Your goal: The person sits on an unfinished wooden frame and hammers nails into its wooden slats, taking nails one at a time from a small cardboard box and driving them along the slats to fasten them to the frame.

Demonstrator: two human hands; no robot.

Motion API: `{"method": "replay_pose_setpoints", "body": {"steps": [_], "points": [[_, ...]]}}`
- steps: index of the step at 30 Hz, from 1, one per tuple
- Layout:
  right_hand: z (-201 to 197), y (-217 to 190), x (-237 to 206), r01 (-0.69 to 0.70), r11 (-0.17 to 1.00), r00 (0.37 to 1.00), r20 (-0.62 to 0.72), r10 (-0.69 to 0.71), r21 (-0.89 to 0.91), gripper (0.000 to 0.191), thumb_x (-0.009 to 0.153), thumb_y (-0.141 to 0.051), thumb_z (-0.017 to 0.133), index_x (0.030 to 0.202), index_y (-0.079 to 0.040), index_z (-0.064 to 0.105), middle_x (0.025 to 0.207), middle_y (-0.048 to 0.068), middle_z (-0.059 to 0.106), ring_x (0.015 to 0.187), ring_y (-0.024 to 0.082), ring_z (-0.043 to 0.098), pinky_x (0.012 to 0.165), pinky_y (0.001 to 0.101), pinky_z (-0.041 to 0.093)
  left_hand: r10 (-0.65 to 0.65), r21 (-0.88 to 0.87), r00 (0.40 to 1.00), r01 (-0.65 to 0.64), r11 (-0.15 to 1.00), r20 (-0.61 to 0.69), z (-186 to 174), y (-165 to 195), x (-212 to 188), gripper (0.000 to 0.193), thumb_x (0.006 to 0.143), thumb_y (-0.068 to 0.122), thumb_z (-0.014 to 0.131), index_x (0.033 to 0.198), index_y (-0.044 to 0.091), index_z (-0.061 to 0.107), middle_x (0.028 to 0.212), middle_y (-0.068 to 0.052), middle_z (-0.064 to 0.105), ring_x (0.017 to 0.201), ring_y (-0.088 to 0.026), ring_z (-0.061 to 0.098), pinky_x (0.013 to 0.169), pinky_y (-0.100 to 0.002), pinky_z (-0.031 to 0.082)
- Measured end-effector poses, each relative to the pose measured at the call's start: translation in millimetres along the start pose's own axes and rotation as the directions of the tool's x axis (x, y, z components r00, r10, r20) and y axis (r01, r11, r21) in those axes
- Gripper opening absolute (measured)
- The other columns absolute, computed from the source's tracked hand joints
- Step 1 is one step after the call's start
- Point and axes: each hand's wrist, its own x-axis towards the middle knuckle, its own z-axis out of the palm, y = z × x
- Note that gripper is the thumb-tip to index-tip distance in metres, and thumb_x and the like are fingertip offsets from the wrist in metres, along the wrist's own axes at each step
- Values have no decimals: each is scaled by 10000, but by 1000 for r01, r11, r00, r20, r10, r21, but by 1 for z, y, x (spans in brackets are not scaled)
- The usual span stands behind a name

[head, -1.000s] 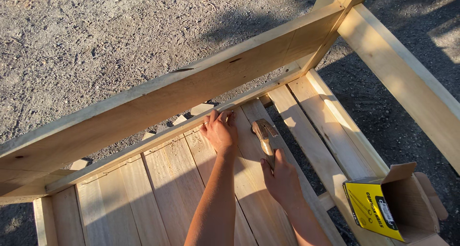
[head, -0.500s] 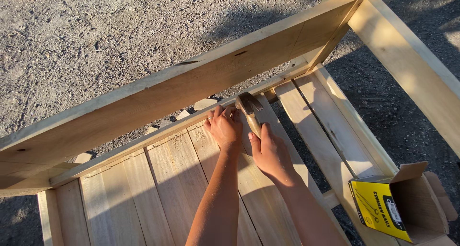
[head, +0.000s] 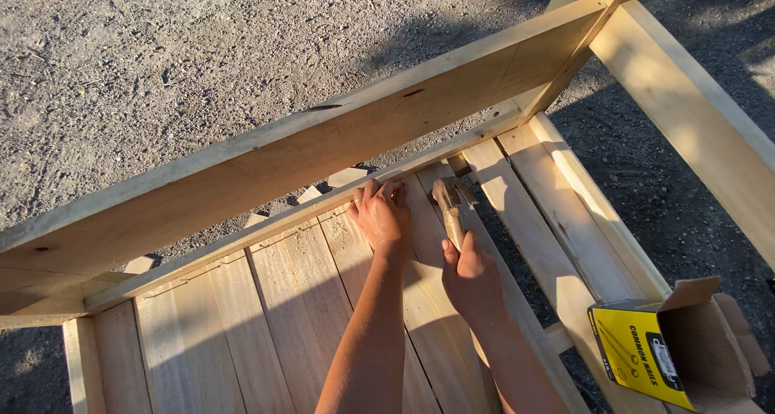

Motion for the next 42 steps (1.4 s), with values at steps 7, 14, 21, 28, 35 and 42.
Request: {"method": "replay_pose_setpoints", "body": {"steps": [7,14,21,28,35,42], "points": [[11,10,-4,-1,998,998,-60,-3,-62,320,1003,-326,587,995,-28,472,766,276,673,763,510,662,646,588,521,191,-80,981,-187,979,44,-15,-18,-33,381,851,243,717,1231,205,726,1242,-25,628,1225,-284,553,1036,-449,413],[4,3,-2,-41,996,999,-16,40,-79,332,991,-334,603,1024,-30,472,775,279,682,761,508,672,644,581,527,427,58,889,-441,896,162,-17,-45,-88,631,915,362,616,1493,120,548,1637,-27,366,1528,-318,265,1173,-587,164],[-3,3,1,55,994,998,0,-55,95,297,970,-308,619,998,-38,498,796,261,701,756,491,690,595,549,534,319,30,920,-334,942,228,-21,-38,-91,591,908,347,594,1458,133,564,1643,-34,380,1536,-309,276,1187,-601,142],[-8,-31,10,197,969,980,-46,-192,149,294,1021,-287,582,1018,-16,468,750,263,671,744,495,674,601,559,521,293,29,919,-311,950,263,-32,-30,-91,592,914,324,565,1475,138,548,1651,-27,371,1547,-285,274,1196,-587,142],[-15,-45,19,153,986,988,8,-154,67,316,1023,-328,554,1020,-26,460,759,268,671,769,511,664,616,589,512,268,72,907,-306,949,325,-38,-26,-89,635,869,300,548,1484,145,522,1649,-28,350,1539,-281,258,1189,-581,134],[-11,-57,21,57,990,989,141,-38,-130,325,1010,-361,554,1040,-46,478,847,257,699,824,517,665,683,613,508,311,17,911,-327,945,270,-41,-22,-87,553,944,271,500,1474,115,530,1636,-51,384,1533,-303,282,1191,-602,142]]}}
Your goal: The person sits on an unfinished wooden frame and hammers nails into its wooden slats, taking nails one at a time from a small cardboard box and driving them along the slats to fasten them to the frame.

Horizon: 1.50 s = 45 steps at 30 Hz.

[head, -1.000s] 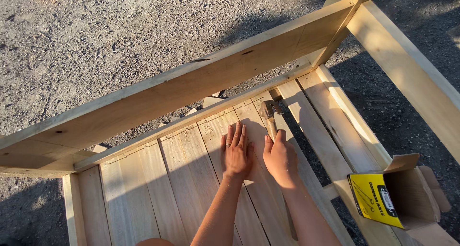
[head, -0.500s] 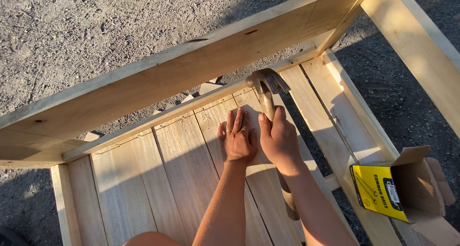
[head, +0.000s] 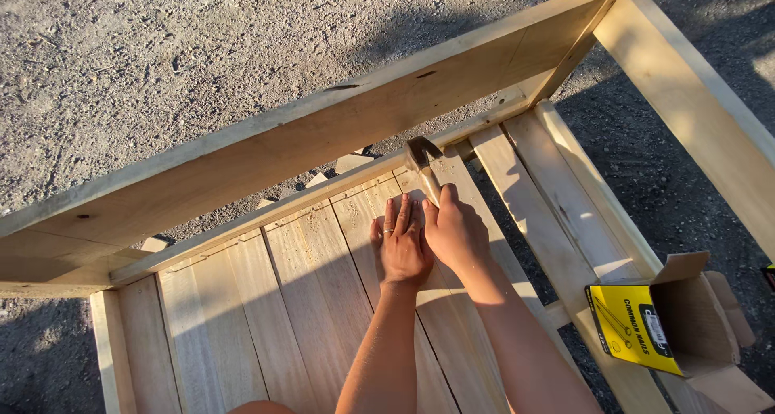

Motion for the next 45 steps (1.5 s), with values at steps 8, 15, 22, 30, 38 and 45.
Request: {"method": "replay_pose_setpoints", "body": {"steps": [8,15,22,30,38,45], "points": [[9,8,-8,14,996,997,-81,-8,83,320,1004,-348,563,1070,-47,476,870,277,697,849,528,654,700,624,492,14,-113,989,-31,993,-150,6,-1,2,521,1000,201,454,1475,-3,525,1630,-159,410,1530,-354,342,1230,-633,161],[-30,24,-25,24,987,982,-187,6,159,338,1025,-366,570,1042,-36,498,836,274,691,870,520,661,719,593,509,-6,-123,996,-5,992,-84,-21,8,5,574,834,77,515,1400,-14,557,1572,-176,441,1486,-358,353,1184,-616,182],[-163,56,-103,-190,933,953,-171,250,306,334,986,-369,608,1102,-57,583,877,237,720,864,442,696,717,508,518,-81,-458,994,42,888,-66,-75,136,5,316,859,0,580,1146,66,695,1179,-153,667,1081,-329,648,947,-402,527],[-266,117,-205,-448,727,821,-83,565,521,477,832,-118,639,1296,-180,548,808,114,702,525,240,650,498,407,520,403,-732,876,-90,676,264,-33,316,-49,211,824,30,612,930,96,781,787,-137,757,695,-297,764,678,-384,603],[-261,174,-232,-462,638,829,44,558,617,508,841,-67,628,1344,-104,561,661,127,626,444,180,571,431,366,462,36,215,666,-291,932,745,37,347,-63,276,924,222,661,1152,108,767,1181,-106,745,1066,-269,724,819,-392,600],[-254,200,-220,-438,660,860,70,506,611,526,838,-45,617,1362,-71,566,672,67,668,413,149,576,401,337,459,-5,267,660,-297,917,751,53,360,-62,281,933,203,656,1178,114,759,1219,-112,735,1105,-264,717,850,-374,591]]}}
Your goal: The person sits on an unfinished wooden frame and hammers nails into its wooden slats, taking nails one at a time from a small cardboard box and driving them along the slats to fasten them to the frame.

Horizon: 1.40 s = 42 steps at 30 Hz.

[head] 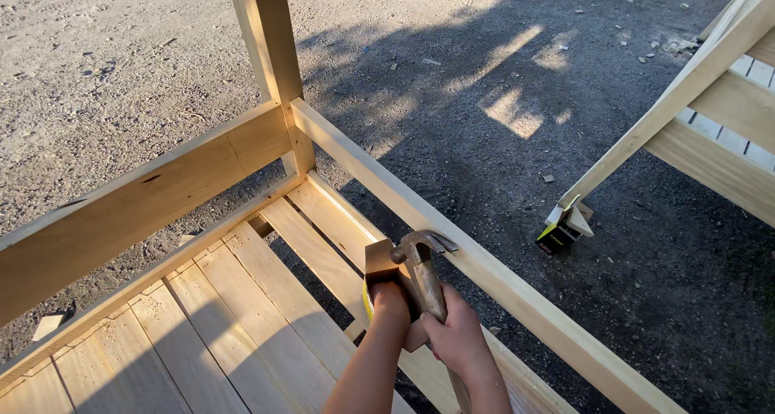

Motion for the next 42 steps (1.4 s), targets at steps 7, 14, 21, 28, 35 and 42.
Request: {"method": "replay_pose_setpoints", "body": {"steps": [7,14,21,28,35,42], "points": [[6,-9,-4,-84,991,996,15,83,103,537,847,-33,626,1374,-95,546,739,86,629,447,137,542,415,344,436,60,5,998,-60,998,-35,-7,-9,-6,289,942,185,650,1205,121,752,1257,-117,725,1144,-260,710,881,-356,582],[10,-23,-3,211,977,975,-79,-209,14,431,830,-44,667,1255,-52,600,746,66,687,518,97,645,444,303,498,111,-198,980,-143,970,-164,-20,-9,-25,228,923,136,649,1119,65,741,1151,-146,723,1055,-305,729,844,-412,607],[22,-42,-10,-9,995,997,-73,16,103,406,855,-48,634,1259,-70,596,672,105,626,413,159,548,397,350,424,310,-150,884,-379,913,-349,-35,-16,-18,162,921,172,650,964,41,734,984,-190,746,905,-333,747,762,-426,617],[25,-42,-13,-16,989,998,-56,24,147,507,842,-31,621,1339,-120,576,643,93,596,405,150,518,392,346,413,145,-558,831,-479,677,-537,-21,-57,-38,143,794,113,758,901,32,810,812,-159,768,744,-285,748,690,-362,584],[27,-44,-11,-22,993,998,-56,28,115,415,873,-125,675,1276,-70,592,725,60,679,419,165,583,379,329,443,272,-817,816,-558,145,-509,-7,-84,-86,113,893,54,679,978,3,733,772,-32,732,683,-83,655,638,-267,569],[42,-41,-6,144,984,989,-51,-139,103,341,879,-69,737,1181,49,632,1000,-39,620,482,130,673,378,318,508,161,-942,931,-335,23,-327,14,-90,-87,193,963,201,682,1021,37,764,724,-27,662,614,-69,573,505,-237,462]]}}
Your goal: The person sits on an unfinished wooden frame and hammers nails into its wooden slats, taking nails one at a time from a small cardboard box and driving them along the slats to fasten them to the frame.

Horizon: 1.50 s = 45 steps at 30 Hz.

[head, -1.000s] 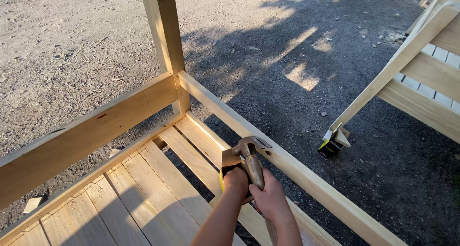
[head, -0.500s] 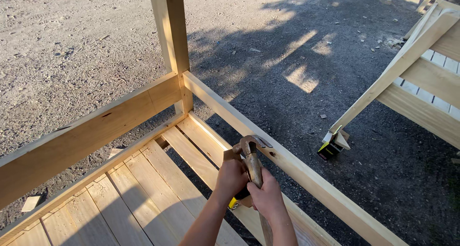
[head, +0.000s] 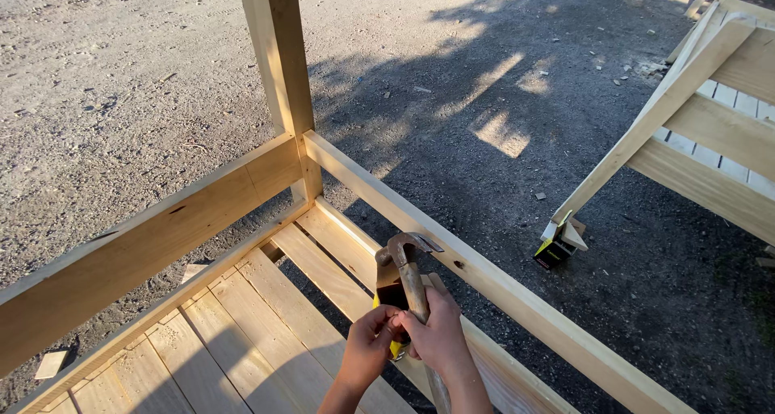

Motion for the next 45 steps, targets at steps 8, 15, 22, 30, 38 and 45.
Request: {"method": "replay_pose_setpoints", "body": {"steps": [8,15,22,30,38,45], "points": [[20,19,12,-63,997,996,65,65,-33,353,874,-88,687,1215,-43,608,772,104,717,427,171,603,386,327,474,-8,-167,999,1,986,-43,-25,-6,-5,305,930,190,755,1172,4,750,773,0,707,595,-37,522,512,-211,413],[63,13,14,-51,990,998,40,56,-130,280,880,-87,691,1152,-40,640,740,88,697,422,165,611,403,331,484,-132,-433,970,32,901,-203,-45,-8,-16,281,869,173,805,1112,60,721,790,-12,703,654,-64,591,533,-220,462],[111,24,16,-67,994,994,95,58,87,203,877,-36,684,1060,-2,601,728,98,648,452,134,583,409,324,505,-238,-859,960,-6,512,-148,-68,-41,-25,177,945,187,736,1052,49,761,848,-21,708,723,-103,631,612,-252,510],[176,55,27,-73,979,996,63,62,190,277,841,-33,708,1089,-79,594,748,60,657,422,130,561,384,305,426,-158,-878,960,-135,459,-231,-109,-71,-27,219,938,236,691,1094,89,740,890,-66,752,633,-152,602,607,-287,505],[204,93,68,-80,984,993,69,92,-157,225,914,-180,718,972,-27,562,755,87,668,445,213,621,420,351,482,-101,-505,738,-349,789,-667,-185,-96,24,169,970,209,727,1009,44,734,836,11,673,710,-77,568,630,-251,439],[222,123,104,252,862,966,58,-253,-440,295,905,-217,688,1054,-14,532,838,284,698,828,510,689,677,558,536,572,613,436,-57,788,-695,-268,-64,95,112,865,236,793,933,146,800,898,-3,724,868,-218,637,766,-358,477]]}}
